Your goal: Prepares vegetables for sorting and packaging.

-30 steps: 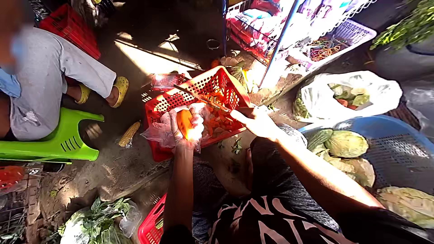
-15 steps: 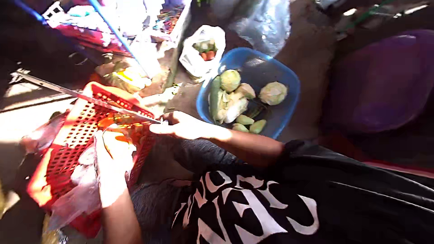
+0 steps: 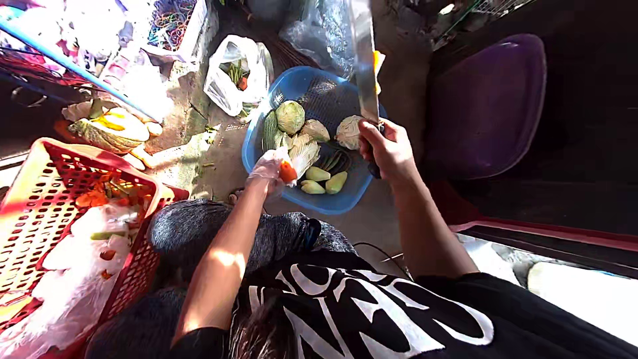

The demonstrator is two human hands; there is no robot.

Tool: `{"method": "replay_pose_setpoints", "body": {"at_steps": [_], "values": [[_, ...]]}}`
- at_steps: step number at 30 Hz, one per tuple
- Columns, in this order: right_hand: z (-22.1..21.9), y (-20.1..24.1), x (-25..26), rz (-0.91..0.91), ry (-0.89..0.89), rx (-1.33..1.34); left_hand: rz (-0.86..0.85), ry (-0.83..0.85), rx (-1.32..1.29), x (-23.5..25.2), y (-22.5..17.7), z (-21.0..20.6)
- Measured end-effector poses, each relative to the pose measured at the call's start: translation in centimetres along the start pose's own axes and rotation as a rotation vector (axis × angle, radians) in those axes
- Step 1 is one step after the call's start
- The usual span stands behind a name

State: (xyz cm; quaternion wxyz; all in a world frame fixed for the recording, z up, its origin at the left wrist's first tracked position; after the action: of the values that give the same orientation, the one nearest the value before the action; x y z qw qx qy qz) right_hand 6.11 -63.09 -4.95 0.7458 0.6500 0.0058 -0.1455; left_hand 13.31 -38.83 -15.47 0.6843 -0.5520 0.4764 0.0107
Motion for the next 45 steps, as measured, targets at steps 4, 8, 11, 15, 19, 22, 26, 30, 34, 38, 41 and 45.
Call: {"method": "replay_pose_setpoints", "body": {"at_steps": [4,8,11,15,19,22,26,30,34,38,41,45], "values": [[0.3,-3.3,-0.9,-0.068,-0.036,0.121,0.027,-0.062,0.396,-1.5,-2.4,-1.3],[-5.7,-3.2,0.1,-0.183,0.05,0.246,-0.15,-0.162,0.602,-8.2,-7.6,4.3],[-12.2,-1.1,0.6,-0.217,0.229,0.347,-0.228,-0.446,0.458,-16.9,-8.3,12.8],[-21.9,4.0,0.1,-0.167,0.512,0.398,-0.173,-0.846,0.268,-28.4,-2.4,24.5],[-30.1,9.5,-0.6,-0.022,0.671,0.538,-0.134,-0.984,0.251,-30.3,0.7,33.0],[-35.0,11.9,-0.7,0.1,0.743,0.703,-0.048,-0.951,0.469,-26.0,-2.6,36.1],[-39.6,13.2,1.0,0.192,0.771,0.863,0.121,-0.917,0.765,-19.1,-6.6,39.2],[-40.1,12.2,2.7,0.149,0.775,0.876,0.337,-0.962,0.75,-15.2,-7.8,44.5],[-40.2,11.5,3.1,0.117,0.816,0.963,0.36,-0.685,1.051,-9.9,-7.7,48.7],[-40.8,11.2,2.8,0.058,0.885,1.037,0.594,-0.378,1.313,-7.2,-7.6,48.9],[-41.2,11.3,2.4,0.032,0.931,1.058,0.663,-0.368,1.334,-6.3,-7.5,49.3],[-40.9,11.2,2.0,-0.024,0.936,1.088,0.655,-0.216,1.467,-5.5,-7.5,48.5]]}}
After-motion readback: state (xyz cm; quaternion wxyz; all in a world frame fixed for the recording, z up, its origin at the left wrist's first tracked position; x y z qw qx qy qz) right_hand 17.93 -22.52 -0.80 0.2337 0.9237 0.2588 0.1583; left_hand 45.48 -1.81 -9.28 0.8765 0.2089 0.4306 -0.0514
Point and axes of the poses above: each hand's wrist, its own x-axis towards the middle knuckle, its own z-axis out of the back of the hand, y = z × x, the point moved 9 cm from there along x, towards the middle knuckle, and after that the axes turned 11 degrees about y, right-handed, at the moved point
